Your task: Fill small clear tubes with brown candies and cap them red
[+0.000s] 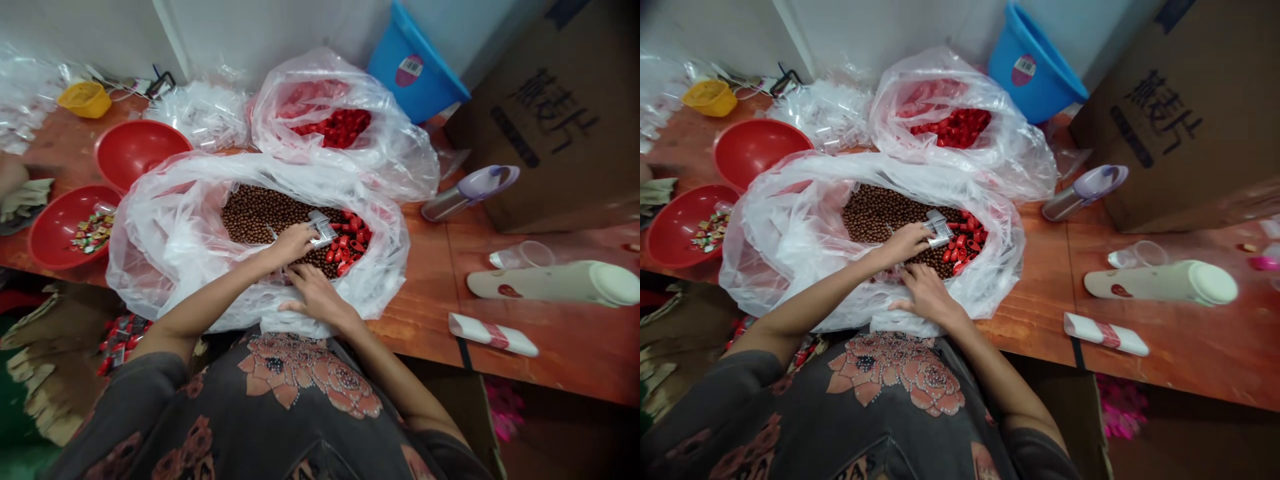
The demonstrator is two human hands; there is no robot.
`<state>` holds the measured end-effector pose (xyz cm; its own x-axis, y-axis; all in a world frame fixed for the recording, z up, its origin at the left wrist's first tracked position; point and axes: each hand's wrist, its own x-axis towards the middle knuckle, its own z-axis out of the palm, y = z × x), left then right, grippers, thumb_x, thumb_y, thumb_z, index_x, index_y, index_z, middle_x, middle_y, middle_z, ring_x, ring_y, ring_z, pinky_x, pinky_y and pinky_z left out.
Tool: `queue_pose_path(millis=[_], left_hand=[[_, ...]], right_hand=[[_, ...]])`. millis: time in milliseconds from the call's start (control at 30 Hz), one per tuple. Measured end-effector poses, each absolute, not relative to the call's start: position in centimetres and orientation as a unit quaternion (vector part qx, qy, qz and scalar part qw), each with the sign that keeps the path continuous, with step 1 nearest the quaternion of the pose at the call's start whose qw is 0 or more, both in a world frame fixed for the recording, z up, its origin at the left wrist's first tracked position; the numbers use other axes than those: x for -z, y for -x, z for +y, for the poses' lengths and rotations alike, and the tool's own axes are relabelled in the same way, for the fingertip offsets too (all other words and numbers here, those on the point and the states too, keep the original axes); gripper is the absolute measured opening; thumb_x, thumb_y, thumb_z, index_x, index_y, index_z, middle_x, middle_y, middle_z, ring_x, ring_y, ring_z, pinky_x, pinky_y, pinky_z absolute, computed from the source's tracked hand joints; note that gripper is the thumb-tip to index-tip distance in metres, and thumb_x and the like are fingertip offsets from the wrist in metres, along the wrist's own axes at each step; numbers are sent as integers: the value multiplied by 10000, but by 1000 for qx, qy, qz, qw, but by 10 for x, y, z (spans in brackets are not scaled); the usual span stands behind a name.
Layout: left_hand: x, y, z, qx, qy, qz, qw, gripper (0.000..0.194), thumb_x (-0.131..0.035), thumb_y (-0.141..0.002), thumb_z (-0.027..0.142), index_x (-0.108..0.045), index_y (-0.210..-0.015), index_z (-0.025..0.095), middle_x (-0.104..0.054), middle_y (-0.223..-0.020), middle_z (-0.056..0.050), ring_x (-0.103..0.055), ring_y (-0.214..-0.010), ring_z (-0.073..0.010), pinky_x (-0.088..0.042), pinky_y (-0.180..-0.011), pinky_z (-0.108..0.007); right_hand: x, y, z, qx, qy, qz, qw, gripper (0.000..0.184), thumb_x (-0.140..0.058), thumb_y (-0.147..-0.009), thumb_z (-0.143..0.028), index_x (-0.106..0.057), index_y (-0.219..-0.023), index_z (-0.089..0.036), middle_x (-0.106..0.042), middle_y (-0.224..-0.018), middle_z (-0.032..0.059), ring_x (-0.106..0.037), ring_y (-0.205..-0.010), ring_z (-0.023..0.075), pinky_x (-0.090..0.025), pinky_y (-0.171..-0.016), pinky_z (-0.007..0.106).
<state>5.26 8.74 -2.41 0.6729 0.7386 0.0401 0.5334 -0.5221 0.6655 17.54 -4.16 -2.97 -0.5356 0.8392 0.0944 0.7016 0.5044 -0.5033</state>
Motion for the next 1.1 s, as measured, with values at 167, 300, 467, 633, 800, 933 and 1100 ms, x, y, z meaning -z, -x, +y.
queue_pose_path(millis=[167, 300, 467, 633, 800, 933, 1100], left_hand=[[55, -73, 96, -129, -898, 272, 322, 421, -560, -713, 77, -728, -1064, 239, -593, -972, -91, -552, -945, -255, -440, -869, -369], [61, -64, 94, -137, -897, 270, 322, 369, -533, -787, 97, -719, -1075, 231, -568, -886, -78, -562, -883, -241, -441, -838, -351], [44, -58, 84, -115, -924, 290, 219, 232, -556, -894, 219, -701, -1067, 168, -589, -1012, -117, -556, -1012, -250, -445, -884, -359], [20, -4, 96, -160, -829, 421, 331, 239, -627, -868, 260, -633, -1091, 175, -655, -971, -55, -620, -888, -172, -481, -815, -299], [27, 67, 136, -119, -624, 613, 470, 233, -751, -731, 262, -657, -908, 143, -629, -652, 20, -566, -508, -114, -440, -528, -233], [45, 58, 164, -125, -613, 622, 470, 184, -793, -659, 250, -721, -768, 121, -620, -564, 15, -496, -462, -85, -377, -471, -204], [57, 6, 182, -163, -620, 589, 493, 233, -811, -621, 263, -737, -786, 116, -637, -577, 11, -499, -485, -83, -392, -478, -195]], right_hand=[[35, -212, -35, -177, 522, -813, 189, 256, -461, -982, -269, -681, -1077, -178, -660, -1008, 107, -580, -945, 234, -489, -864, 382], [44, -248, -24, -121, 615, -760, 170, 327, -376, -975, -162, -683, -1088, -159, -654, -979, 111, -580, -901, 228, -473, -845, 359], [39, -251, -8, -100, 656, -743, 86, 342, -410, -986, -243, -643, -1228, -177, -635, -1033, 115, -585, -922, 223, -449, -791, 310], [32, -234, -4, -57, 685, -726, -15, 449, -500, -947, -507, -589, -1286, -227, -642, -1050, 130, -623, -878, 254, -408, -680, 305], [31, -224, -3, -47, 704, -707, -51, 417, -486, -946, -530, -605, -1133, -177, -673, -970, 136, -665, -823, 256, -401, -644, 298], [30, -220, -1, -54, 713, -696, -62, 292, -492, -960, -370, -596, -1154, -179, -699, -970, 134, -686, -838, 254, -419, -647, 296], [32, -224, -3, -87, 710, -699, -1, 320, -425, -956, -213, -605, -1220, -203, -736, -952, 102, -690, -884, 232, -450, -696, 290]])
